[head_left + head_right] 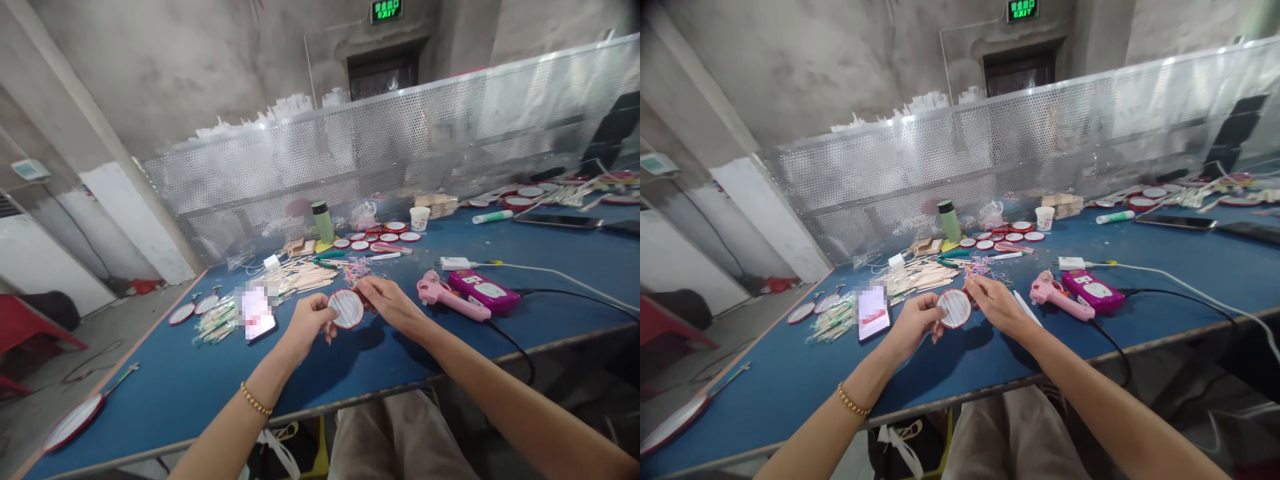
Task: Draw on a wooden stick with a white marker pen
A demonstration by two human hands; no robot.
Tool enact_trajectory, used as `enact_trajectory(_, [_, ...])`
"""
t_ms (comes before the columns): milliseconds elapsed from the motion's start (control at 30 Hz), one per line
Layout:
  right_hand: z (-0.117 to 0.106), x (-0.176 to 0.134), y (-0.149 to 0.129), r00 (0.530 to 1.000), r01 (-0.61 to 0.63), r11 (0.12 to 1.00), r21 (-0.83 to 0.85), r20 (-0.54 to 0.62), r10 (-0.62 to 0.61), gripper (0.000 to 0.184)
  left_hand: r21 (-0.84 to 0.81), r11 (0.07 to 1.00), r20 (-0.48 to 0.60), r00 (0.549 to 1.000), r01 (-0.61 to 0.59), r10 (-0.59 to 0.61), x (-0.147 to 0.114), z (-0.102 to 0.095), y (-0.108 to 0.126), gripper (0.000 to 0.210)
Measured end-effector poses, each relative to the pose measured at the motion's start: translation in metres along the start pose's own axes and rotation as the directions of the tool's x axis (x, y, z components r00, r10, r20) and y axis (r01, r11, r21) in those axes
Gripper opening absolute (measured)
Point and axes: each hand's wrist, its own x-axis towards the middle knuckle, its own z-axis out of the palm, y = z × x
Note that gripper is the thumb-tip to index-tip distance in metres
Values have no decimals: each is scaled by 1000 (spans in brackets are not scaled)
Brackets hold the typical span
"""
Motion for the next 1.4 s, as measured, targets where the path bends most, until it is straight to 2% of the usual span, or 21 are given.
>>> enact_trajectory(200, [6,-5,-8,993,-97,995,22,67,95,21,-17,1000,-27,999,20,-21,4,-1,-3,14])
enact_trajectory(333, [7,-7,-14,973,-197,980,29,127,192,15,-5,1000,-40,999,29,-29,6,-1,-6,15])
enact_trajectory(467, [8,-5,-14,966,-234,972,12,117,231,14,-1,1000,-46,999,12,-12,9,-1,-8,16])
enact_trajectory(667, [11,-3,-11,971,-226,973,-56,66,229,16,-18,999,-1,1000,-28,28,10,-4,-9,34])
enact_trajectory(833, [14,-3,-5,987,-155,978,-141,12,158,17,-82,996,44,999,16,-13,13,-7,-9,38])
enact_trajectory(933, [15,-3,-2,993,-114,979,-168,4,116,18,-34,999,42,999,3,-2,13,-6,-8,40])
enact_trajectory(1067, [16,-4,-2,993,-119,973,-199,-2,121,19,48,998,47,998,-32,29,10,-5,-8,47])
enact_trajectory(1400, [18,-4,-4,991,-124,977,-174,21,130,17,128,992,7,1000,-8,7,11,-3,-8,29])
